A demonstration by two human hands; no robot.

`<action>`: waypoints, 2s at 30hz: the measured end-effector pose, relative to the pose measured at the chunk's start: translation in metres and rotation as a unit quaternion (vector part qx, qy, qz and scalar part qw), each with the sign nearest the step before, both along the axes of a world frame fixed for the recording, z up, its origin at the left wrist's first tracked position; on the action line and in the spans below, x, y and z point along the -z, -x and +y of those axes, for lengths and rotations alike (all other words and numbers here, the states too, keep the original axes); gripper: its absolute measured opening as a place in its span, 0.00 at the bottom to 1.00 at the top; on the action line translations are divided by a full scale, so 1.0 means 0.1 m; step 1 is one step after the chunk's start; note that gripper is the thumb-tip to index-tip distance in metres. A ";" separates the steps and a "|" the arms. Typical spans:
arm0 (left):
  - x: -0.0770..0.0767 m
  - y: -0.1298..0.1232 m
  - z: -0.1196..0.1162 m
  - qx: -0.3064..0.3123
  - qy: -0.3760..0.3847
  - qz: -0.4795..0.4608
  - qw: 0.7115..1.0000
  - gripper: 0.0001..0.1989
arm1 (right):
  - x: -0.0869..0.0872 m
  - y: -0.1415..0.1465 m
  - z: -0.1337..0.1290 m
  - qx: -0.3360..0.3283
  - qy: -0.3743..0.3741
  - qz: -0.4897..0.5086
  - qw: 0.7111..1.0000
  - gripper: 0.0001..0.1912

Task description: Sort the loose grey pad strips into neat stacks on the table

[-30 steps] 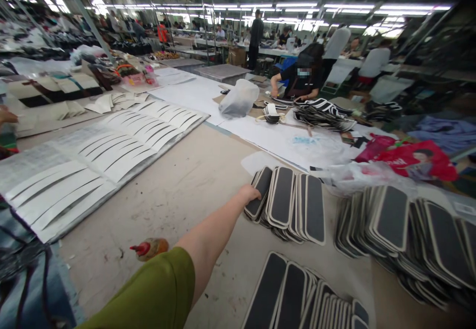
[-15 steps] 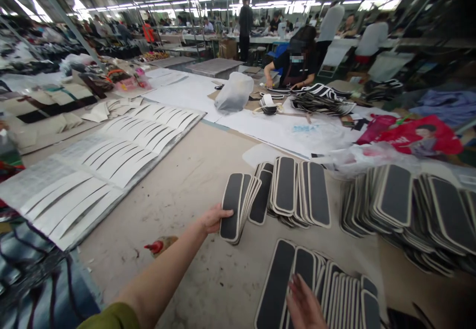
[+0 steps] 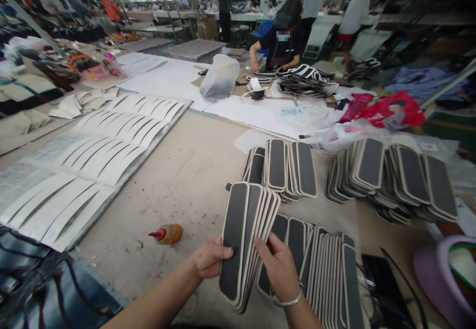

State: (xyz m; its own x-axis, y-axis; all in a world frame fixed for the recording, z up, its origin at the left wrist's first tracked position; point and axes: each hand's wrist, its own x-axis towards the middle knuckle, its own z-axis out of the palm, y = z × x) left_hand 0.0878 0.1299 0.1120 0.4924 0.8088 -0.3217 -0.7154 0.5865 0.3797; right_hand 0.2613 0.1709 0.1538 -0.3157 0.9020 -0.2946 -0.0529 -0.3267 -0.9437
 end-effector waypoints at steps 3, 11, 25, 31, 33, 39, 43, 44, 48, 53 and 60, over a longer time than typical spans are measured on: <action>0.00 -0.04 -0.04 0.000 -0.002 -0.016 1.000 0.23 | -0.05 -0.08 -0.07 -0.012 -0.010 -0.001 1.000 0.19; -0.03 -0.10 -0.06 0.020 0.007 0.001 1.000 0.22 | -0.08 -0.19 -0.18 -0.010 -0.026 -0.053 0.998 0.15; 0.23 -0.31 -0.19 0.035 0.056 0.019 0.998 0.27 | 0.07 -0.35 -0.40 0.093 -0.210 -0.280 0.932 0.18; 0.26 -0.50 -0.16 0.015 0.080 0.039 0.996 0.26 | 0.29 -0.60 -0.53 0.142 -0.158 -0.279 0.937 0.16; 0.27 -0.54 -0.16 0.021 0.084 0.049 0.995 0.27 | 0.35 -0.70 -0.55 0.180 -0.125 -0.279 0.935 0.16; 0.34 -0.57 -0.19 0.053 0.090 0.073 0.992 0.27 | 0.47 -1.00 -0.55 0.218 -0.083 -0.334 0.913 0.17; 0.41 -0.45 -0.23 0.064 0.092 0.128 0.985 0.24 | 0.64 -1.40 -0.54 0.262 -0.044 -0.372 0.889 0.18; 0.42 -0.41 -0.24 0.067 0.091 0.139 0.984 0.23 | 0.69 -1.53 -0.55 0.274 -0.032 -0.382 0.882 0.19; 0.47 -0.29 -0.26 0.069 0.080 0.159 0.982 0.19 | 0.90 -2.13 -0.57 0.314 0.021 -0.420 0.851 0.23; 0.44 -0.32 -0.25 0.074 0.079 0.133 0.985 0.16 | 1.14 -2.63 -0.53 0.316 0.060 -0.427 0.845 0.27; 0.36 -0.45 -0.22 0.071 0.088 0.072 0.991 0.20 | 1.45 -2.82 -0.41 0.314 0.103 -0.428 0.841 0.29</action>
